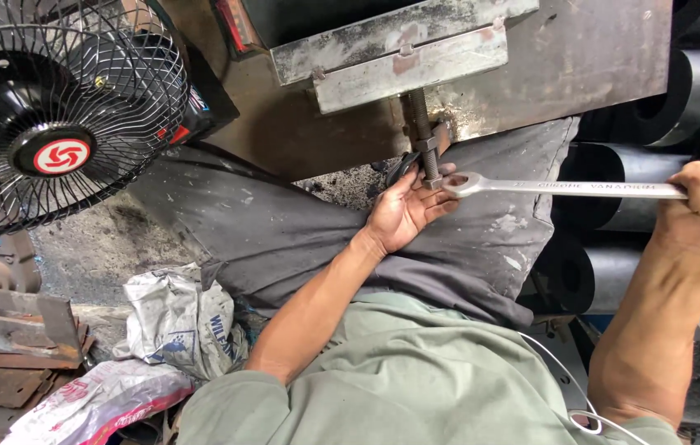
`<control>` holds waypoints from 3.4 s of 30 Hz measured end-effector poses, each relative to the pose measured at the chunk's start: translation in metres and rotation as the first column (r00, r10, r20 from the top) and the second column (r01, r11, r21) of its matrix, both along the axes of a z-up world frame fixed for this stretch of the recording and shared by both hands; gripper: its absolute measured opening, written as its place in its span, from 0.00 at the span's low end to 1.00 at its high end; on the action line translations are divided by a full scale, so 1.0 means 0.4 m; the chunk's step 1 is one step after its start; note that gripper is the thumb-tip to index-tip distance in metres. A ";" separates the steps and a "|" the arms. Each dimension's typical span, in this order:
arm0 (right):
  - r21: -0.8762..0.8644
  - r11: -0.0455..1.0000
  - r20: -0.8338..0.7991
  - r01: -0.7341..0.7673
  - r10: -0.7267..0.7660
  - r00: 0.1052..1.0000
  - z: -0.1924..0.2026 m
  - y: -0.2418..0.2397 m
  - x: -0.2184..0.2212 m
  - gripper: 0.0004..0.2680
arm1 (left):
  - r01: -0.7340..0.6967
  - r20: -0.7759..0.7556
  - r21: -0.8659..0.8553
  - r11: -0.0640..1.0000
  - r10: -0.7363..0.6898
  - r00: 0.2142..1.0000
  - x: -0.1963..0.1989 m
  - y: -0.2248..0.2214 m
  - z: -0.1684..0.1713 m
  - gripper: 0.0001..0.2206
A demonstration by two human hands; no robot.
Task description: Tightening bolts and adjusting fixtures to prepare and measure large curved industrial plastic or rubber sleeve components.
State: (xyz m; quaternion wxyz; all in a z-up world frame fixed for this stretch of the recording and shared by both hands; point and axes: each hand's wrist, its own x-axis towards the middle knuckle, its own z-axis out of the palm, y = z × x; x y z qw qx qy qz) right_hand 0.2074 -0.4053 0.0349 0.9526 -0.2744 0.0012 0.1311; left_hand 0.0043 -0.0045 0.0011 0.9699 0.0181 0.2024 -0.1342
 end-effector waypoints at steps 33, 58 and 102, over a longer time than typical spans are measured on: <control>-0.816 0.577 0.577 -0.038 0.816 -0.001 0.429 1.094 -0.559 0.09 | -0.092 -0.045 -0.218 0.972 0.084 0.995 -0.044 0.026 0.009 0.33; -0.983 -0.183 -0.011 -0.025 -0.079 0.997 0.373 0.247 -0.261 0.07 | 0.262 -0.380 0.379 0.887 -0.109 0.919 0.136 -0.041 0.028 0.23; -0.669 0.743 -0.179 -0.017 -0.139 0.974 0.164 0.264 -0.173 0.21 | 0.013 -0.125 0.089 0.996 -0.002 0.992 0.008 0.016 0.050 0.20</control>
